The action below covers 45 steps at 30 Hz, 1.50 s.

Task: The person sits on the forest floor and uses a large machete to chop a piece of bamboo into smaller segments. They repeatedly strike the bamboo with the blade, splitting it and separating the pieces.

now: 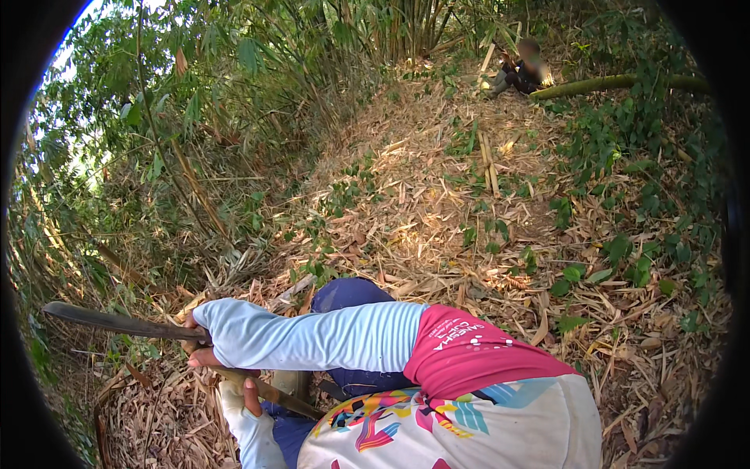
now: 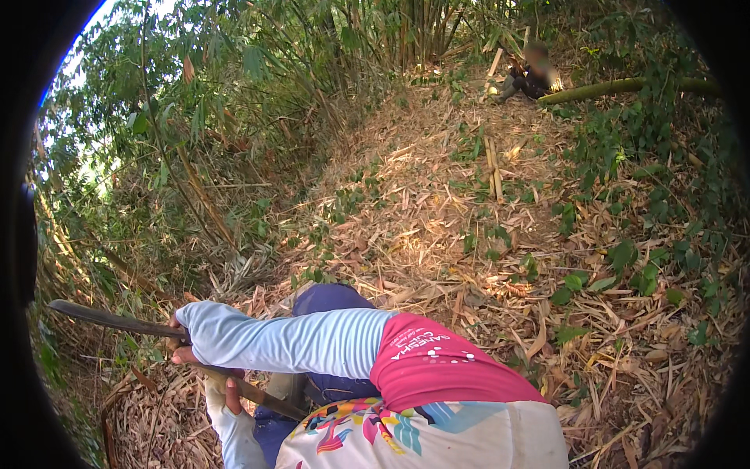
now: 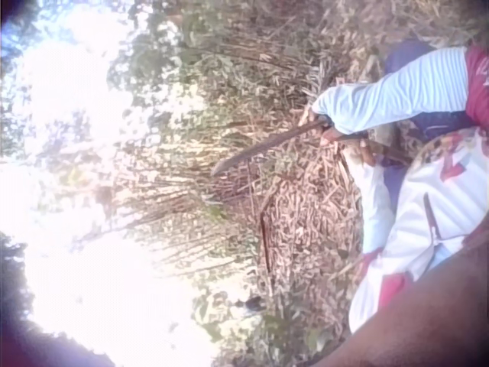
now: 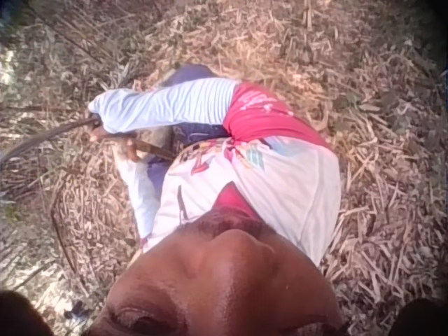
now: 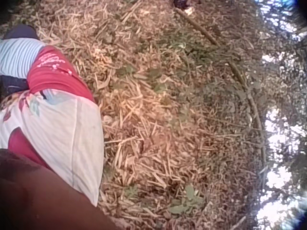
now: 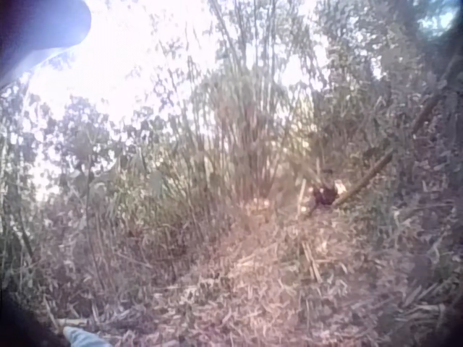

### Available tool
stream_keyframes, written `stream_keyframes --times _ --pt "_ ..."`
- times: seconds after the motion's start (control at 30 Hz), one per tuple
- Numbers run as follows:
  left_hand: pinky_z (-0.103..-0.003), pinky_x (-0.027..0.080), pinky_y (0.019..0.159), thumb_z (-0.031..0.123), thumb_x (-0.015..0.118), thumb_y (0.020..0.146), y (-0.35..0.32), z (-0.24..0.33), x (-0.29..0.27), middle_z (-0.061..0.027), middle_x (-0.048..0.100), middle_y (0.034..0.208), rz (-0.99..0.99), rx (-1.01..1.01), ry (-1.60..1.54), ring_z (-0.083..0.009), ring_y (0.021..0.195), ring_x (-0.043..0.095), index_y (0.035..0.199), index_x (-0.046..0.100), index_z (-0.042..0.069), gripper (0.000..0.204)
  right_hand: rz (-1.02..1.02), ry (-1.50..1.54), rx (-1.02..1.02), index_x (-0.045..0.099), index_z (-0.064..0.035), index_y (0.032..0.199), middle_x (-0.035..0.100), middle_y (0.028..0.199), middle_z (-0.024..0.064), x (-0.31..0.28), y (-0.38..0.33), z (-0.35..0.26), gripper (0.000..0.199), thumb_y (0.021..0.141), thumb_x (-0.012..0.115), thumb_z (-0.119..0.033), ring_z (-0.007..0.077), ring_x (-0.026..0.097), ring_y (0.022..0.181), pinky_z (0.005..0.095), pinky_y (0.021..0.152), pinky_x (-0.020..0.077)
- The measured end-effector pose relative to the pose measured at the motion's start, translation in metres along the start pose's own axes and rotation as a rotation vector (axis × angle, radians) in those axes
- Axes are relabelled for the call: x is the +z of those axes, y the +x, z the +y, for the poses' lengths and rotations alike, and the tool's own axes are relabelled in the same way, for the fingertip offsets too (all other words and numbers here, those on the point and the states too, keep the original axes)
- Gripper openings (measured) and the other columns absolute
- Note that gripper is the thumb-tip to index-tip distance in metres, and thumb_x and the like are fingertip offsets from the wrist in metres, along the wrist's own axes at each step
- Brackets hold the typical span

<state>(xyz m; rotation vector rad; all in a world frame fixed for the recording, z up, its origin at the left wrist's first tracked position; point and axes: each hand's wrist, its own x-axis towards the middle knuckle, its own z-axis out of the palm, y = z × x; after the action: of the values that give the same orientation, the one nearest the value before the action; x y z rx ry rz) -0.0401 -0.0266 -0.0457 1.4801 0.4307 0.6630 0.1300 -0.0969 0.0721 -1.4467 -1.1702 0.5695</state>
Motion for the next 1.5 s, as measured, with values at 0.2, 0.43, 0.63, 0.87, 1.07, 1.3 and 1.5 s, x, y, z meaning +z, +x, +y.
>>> stream_keyframes --times 0.2,0.43,0.63,0.87,1.07,1.3,1.5 --pt "-0.029 0.041 0.091 0.014 0.060 0.091 0.017 0.006 -0.015 -0.0119 0.057 0.118 -0.037 0.008 0.023 -0.0184 0.104 0.056 0.130 0.041 -0.005 0.048 -0.015 0.045 0.028 0.067 -0.0091 0.097 0.070 0.082 0.0067 -0.002 -0.004 -0.004 0.032 0.073 0.081 -0.025 0.0185 0.065 0.076 0.0323 0.072 0.0508" --pt "-0.030 0.040 0.098 0.003 0.060 0.087 0.020 0.018 -0.008 -0.0132 0.054 0.122 0.025 0.070 -0.146 -0.0202 0.112 0.055 0.133 0.038 -0.004 0.052 -0.004 0.097 0.013 0.067 -0.0069 0.098 0.070 0.081 0.0071 0.000 -0.007 -0.002 0.032 0.074 0.082 -0.022 0.0161 0.064 0.073 0.0308 0.069 0.0502" --pt "-0.029 0.040 0.098 0.000 0.062 0.085 0.017 0.016 -0.003 -0.0147 0.054 0.124 0.138 0.090 -0.183 -0.0196 0.112 0.055 0.133 0.039 -0.005 0.054 -0.026 0.097 -0.016 0.066 -0.0058 0.098 0.070 0.079 0.0052 0.000 -0.005 0.003 0.032 0.075 0.082 -0.021 0.0142 0.063 0.068 0.0292 0.064 0.0501" --pt "-0.025 0.045 0.076 0.003 0.071 0.083 0.006 -0.001 -0.005 -0.0055 0.058 0.100 0.209 0.137 -0.159 -0.0125 0.087 0.057 0.108 0.049 0.004 0.033 -0.043 -0.016 0.000 0.065 -0.0028 0.103 0.070 0.081 0.0095 -0.005 -0.008 -0.009 0.041 0.076 0.082 -0.028 0.0170 0.069 0.073 0.0321 0.065 0.0535" --pt "-0.023 0.040 0.054 0.010 0.073 0.086 -0.008 -0.002 0.017 0.0002 0.058 0.079 0.366 0.077 0.029 -0.0080 0.062 0.052 0.106 0.057 0.003 0.026 -0.018 0.280 0.066 0.065 -0.0015 0.096 0.068 0.080 0.0036 0.012 -0.005 0.008 0.033 0.074 0.084 -0.017 0.0102 0.063 0.073 0.0263 0.067 0.0512" --pt "-0.027 0.051 0.078 0.010 0.067 0.091 -0.023 -0.001 0.006 -0.0102 0.069 0.102 0.177 -0.087 0.104 -0.0142 0.089 0.064 0.112 0.057 -0.002 0.026 -0.010 -0.021 0.009 0.066 -0.0039 0.098 0.066 0.081 -0.0015 0.012 -0.006 -0.002 0.032 0.075 0.084 -0.017 0.0056 0.058 0.074 0.0224 0.067 0.0476" --pt "-0.027 0.049 0.082 0.011 0.065 0.092 -0.026 -0.003 -0.003 -0.0116 0.066 0.106 0.142 -0.114 0.038 -0.0150 0.095 0.063 0.113 0.055 -0.002 0.026 -0.053 -0.028 -0.035 0.065 -0.0039 0.108 0.065 0.086 -0.0031 0.016 -0.004 0.013 0.037 0.076 0.082 -0.014 0.0044 0.056 0.076 0.0221 0.069 0.0468"
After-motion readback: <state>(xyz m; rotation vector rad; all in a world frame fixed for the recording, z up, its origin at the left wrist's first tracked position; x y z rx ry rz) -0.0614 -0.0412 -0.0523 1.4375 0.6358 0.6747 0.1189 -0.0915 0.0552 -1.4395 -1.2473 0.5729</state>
